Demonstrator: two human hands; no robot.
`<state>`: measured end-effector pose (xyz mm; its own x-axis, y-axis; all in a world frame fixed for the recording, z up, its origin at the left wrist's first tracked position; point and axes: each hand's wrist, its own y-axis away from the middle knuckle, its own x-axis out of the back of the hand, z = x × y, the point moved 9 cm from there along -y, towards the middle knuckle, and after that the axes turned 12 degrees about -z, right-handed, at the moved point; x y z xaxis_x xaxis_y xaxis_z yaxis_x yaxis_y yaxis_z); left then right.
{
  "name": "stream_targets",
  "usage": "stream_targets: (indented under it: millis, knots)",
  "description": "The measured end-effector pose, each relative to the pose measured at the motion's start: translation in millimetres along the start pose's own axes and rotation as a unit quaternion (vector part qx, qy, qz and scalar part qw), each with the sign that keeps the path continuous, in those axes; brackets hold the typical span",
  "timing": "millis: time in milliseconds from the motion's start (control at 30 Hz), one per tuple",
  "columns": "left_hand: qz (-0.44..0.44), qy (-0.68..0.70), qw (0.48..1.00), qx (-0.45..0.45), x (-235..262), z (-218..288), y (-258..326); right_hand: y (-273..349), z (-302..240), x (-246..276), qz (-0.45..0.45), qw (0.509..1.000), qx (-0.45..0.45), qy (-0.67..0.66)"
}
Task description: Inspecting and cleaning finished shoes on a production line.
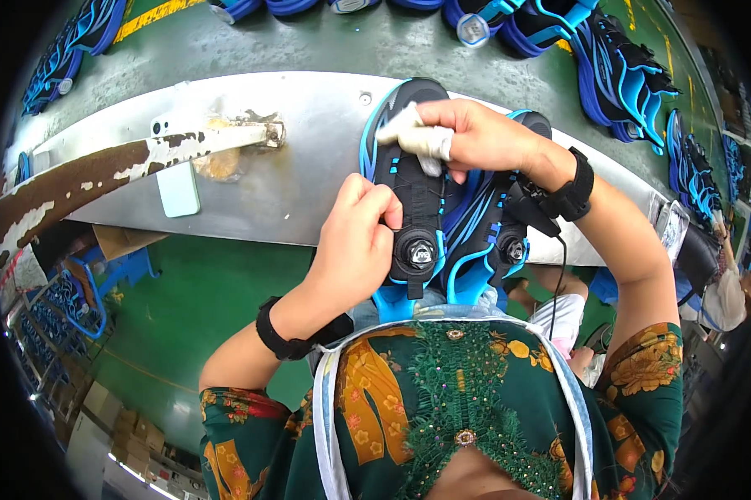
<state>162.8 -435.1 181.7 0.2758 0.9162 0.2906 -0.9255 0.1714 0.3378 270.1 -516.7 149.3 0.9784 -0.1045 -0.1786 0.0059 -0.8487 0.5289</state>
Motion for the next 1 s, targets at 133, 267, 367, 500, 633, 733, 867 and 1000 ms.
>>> stream_targets:
  millis: [133, 267, 367, 500, 633, 733, 867, 1000]
  knots:
    - [-0.030, 0.246, 0.968, 0.026, 0.8, -43.5, 7.3, 7.4, -5.4, 4.6, 0.022, 0.999, 0.048, -0.001]
    - [0.074, 0.413, 0.901, 0.110, 15.8, -58.9, 46.7, 18.1, -5.2, 9.0, 0.037, 0.996, 0.051, 0.063]
    - [-0.176, 0.447, 0.862, 0.160, -33.3, -18.9, 72.7, 38.4, -26.7, -0.1, 0.072, 0.970, 0.126, 0.197]
    - [-0.204, 0.472, 0.832, 0.208, -62.9, -26.2, 69.5, 60.4, -53.9, -66.1, -0.018, 0.962, 0.092, 0.257]
    - [-0.139, 0.504, 0.833, 0.180, -70.9, -30.0, 63.0, 67.7, -45.1, -96.0, 0.070, 0.937, 0.145, 0.310]
    - [-0.145, 0.456, 0.867, 0.141, -76.3, -32.5, 59.5, 79.8, -40.9, -104.4, 0.232, 0.877, 0.151, 0.394]
    - [-0.133, 0.482, 0.860, 0.098, -75.2, -24.8, 59.9, 87.8, -40.2, -109.6, 0.292, 0.828, 0.130, 0.461]
    - [-0.123, 0.520, 0.842, 0.078, -76.3, -27.3, 58.7, 85.8, -44.1, -110.9, 0.270, 0.854, 0.166, 0.413]
